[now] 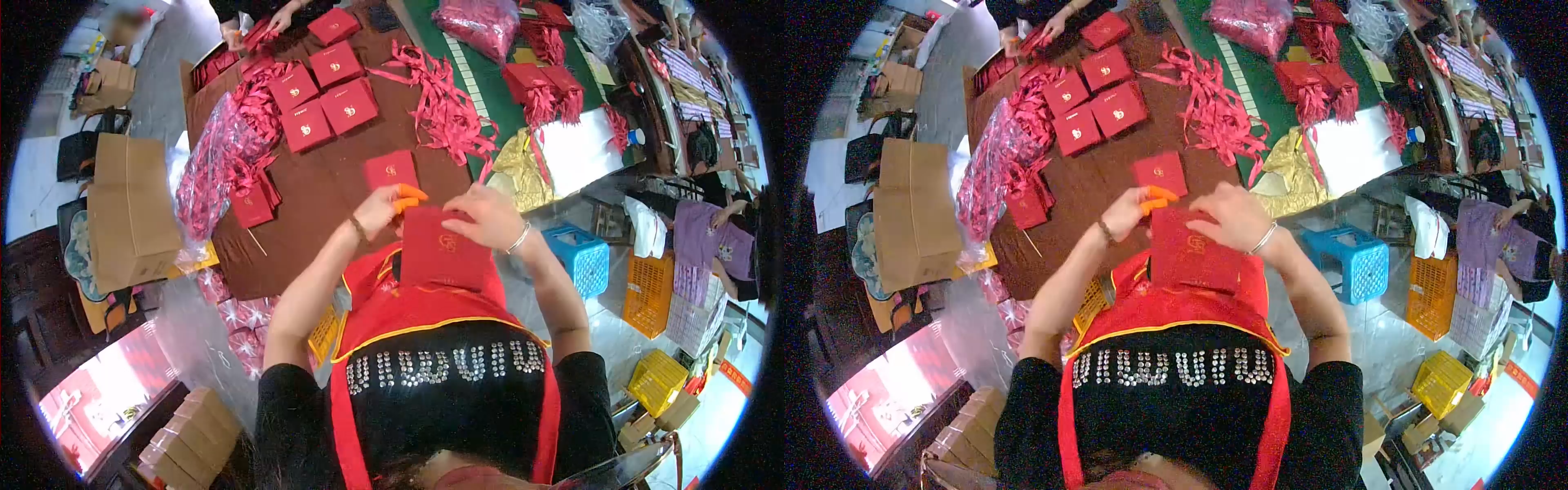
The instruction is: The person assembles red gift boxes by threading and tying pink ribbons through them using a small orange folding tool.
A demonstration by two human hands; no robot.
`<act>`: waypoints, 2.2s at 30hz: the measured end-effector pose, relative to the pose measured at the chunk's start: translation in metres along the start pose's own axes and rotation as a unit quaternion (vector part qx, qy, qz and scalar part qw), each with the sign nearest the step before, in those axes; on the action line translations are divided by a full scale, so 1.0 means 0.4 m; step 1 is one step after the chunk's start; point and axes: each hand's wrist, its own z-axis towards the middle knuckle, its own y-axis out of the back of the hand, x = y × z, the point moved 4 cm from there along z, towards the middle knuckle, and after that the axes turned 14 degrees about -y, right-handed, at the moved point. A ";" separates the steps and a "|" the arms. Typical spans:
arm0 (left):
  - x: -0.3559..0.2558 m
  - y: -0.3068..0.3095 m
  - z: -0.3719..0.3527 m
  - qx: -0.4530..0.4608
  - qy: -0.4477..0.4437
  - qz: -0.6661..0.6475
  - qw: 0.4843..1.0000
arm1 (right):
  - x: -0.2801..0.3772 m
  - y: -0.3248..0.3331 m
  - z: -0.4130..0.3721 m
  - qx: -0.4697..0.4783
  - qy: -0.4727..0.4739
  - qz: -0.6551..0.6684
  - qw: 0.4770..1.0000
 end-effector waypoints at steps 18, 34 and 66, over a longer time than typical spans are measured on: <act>0.501 0.104 0.654 -0.052 0.006 0.584 0.810 | -0.408 -0.317 -0.263 0.223 -0.311 0.369 0.847; 0.321 0.198 0.646 -0.204 -0.168 0.321 0.910 | -0.426 -0.338 -0.252 0.250 -0.325 0.436 0.801; -0.158 -0.095 -0.084 -0.106 -0.282 0.450 0.841 | -0.022 -0.145 0.047 -0.033 0.046 0.106 0.993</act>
